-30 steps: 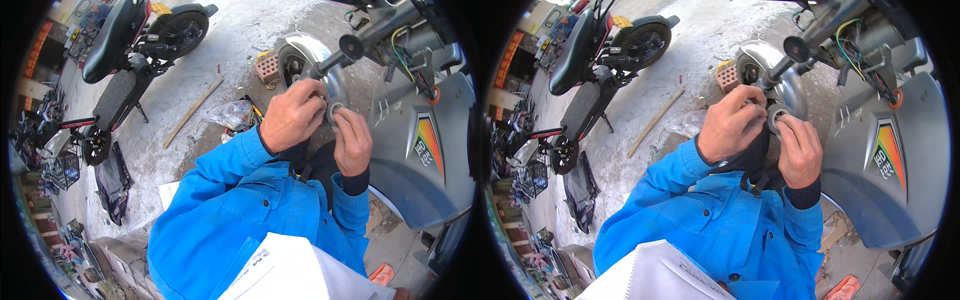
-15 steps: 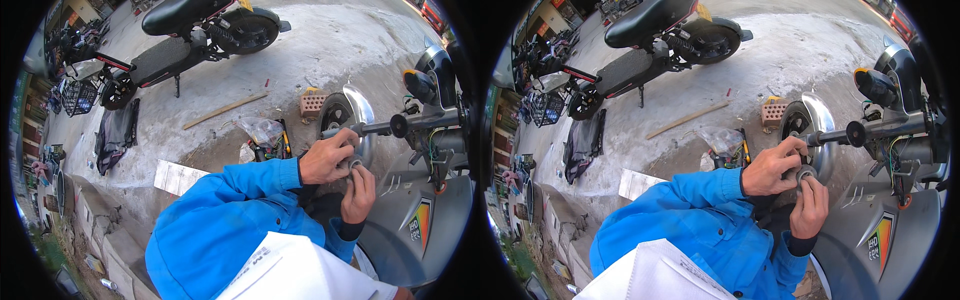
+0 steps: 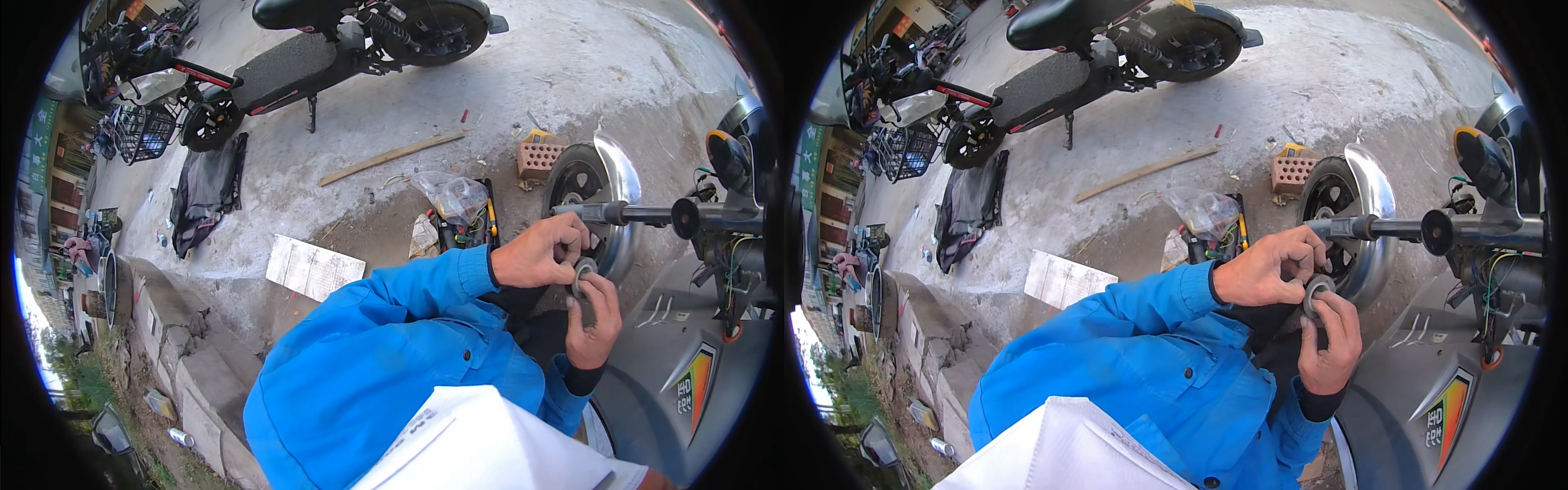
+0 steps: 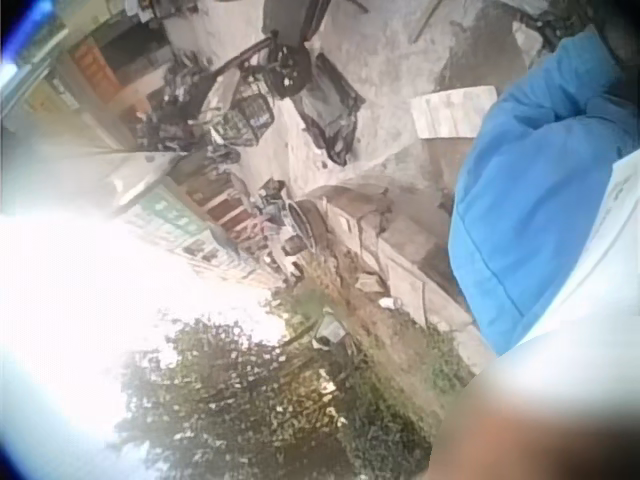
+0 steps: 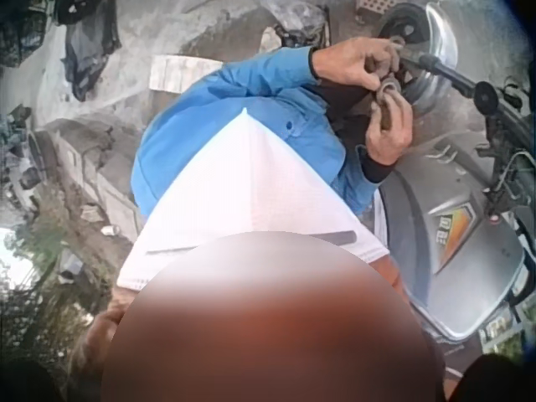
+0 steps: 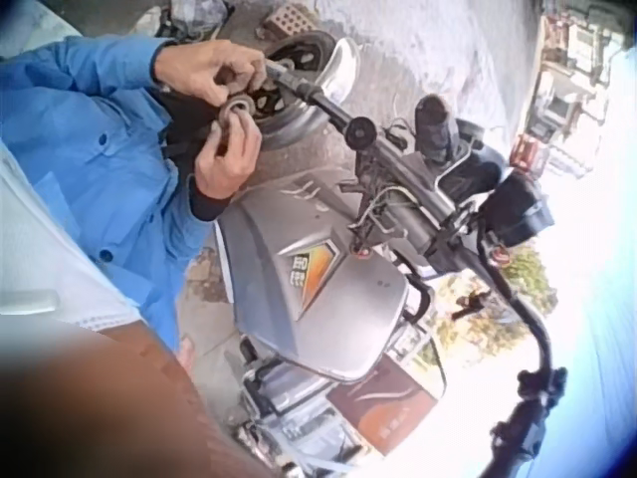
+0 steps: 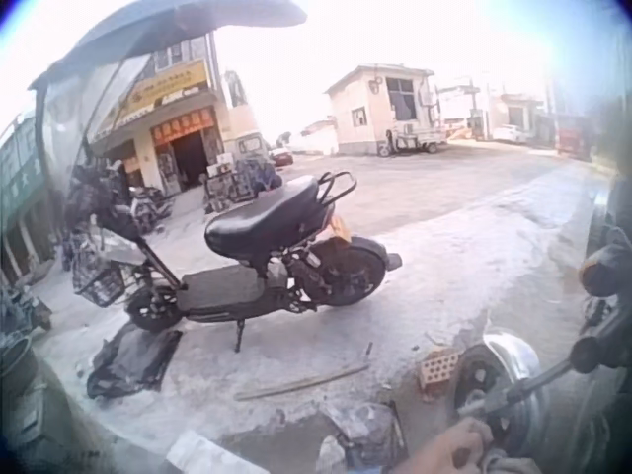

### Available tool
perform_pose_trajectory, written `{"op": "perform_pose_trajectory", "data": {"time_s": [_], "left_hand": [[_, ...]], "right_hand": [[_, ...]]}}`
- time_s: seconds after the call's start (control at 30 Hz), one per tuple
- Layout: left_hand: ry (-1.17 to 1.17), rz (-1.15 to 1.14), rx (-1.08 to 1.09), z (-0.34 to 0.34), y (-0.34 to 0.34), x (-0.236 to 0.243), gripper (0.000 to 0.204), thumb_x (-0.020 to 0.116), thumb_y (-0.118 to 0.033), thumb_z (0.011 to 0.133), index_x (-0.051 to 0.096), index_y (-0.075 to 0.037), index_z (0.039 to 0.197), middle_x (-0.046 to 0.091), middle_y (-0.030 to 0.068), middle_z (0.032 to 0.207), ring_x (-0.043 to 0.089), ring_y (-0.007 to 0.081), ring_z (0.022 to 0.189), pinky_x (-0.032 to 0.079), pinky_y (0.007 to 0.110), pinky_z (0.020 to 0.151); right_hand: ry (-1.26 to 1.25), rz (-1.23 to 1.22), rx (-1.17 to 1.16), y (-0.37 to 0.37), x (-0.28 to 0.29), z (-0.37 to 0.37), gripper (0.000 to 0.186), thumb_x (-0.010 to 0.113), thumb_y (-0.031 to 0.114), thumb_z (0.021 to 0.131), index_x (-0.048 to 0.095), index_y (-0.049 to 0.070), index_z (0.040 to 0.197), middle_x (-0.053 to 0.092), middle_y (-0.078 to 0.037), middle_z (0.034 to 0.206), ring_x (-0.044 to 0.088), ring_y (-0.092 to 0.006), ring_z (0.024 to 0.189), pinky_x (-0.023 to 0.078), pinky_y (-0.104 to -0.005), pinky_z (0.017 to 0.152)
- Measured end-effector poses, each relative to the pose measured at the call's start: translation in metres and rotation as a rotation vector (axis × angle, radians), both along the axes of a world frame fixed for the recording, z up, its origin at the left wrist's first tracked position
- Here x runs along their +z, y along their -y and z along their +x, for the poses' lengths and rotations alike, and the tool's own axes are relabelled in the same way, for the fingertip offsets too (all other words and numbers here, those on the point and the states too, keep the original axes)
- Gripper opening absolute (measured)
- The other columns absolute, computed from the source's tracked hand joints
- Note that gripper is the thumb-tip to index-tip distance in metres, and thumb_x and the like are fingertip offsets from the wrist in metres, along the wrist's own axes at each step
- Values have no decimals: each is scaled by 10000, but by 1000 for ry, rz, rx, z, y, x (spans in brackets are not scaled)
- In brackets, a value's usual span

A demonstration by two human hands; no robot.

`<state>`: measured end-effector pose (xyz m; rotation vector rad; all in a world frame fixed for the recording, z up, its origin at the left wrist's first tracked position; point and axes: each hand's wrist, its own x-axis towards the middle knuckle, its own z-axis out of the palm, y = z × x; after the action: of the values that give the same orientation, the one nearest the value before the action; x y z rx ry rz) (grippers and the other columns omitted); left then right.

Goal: The person repairs the wiring of an electric scooter's handlebar assembly. They strip wire ends, connect wires, and secure them with electrical tape. The person uses pliers and electrical tape to complete the repair.

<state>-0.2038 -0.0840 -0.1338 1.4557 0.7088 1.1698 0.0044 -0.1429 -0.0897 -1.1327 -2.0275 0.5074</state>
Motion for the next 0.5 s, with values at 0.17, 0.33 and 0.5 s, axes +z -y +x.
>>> {"op": "perform_pose_trajectory", "data": {"time_s": [0.17, 0.33, 0.5], "left_hand": [[-19, -41, 0, -2, 7, -6, 188, 755, -6, 828, 567, -5, 819, 582, 122, 1219, 616, 182, 1066, 570, 319, 870], [-150, 10, 80, -8, 16, 3, 190, 796, -52, 834, 650, 3, 942, 587, 145, 1209, 647, 255, 1059, 592, 363, 900], [-212, 155, 152, -7, 23, 0, 242, 847, -82, 870, 703, -2, 1047, 612, 134, 1228, 671, 276, 1096, 592, 383, 904]], "right_hand": [[18, 45, 18, -1, -6, -2, 365, 824, -71, 757, 720, -30, 1105, 713, -186, 1174, 701, -397, 1068, 569, -450, 921], [48, 65, -9, -4, -5, 2, 338, 811, -61, 774, 708, -31, 1094, 715, -183, 1164, 692, -411, 1064, 554, -476, 933], [98, 76, -22, -2, -6, 3, 349, 820, -42, 767, 714, -18, 1098, 717, -171, 1162, 687, -405, 1044, 545, -479, 909]]}}
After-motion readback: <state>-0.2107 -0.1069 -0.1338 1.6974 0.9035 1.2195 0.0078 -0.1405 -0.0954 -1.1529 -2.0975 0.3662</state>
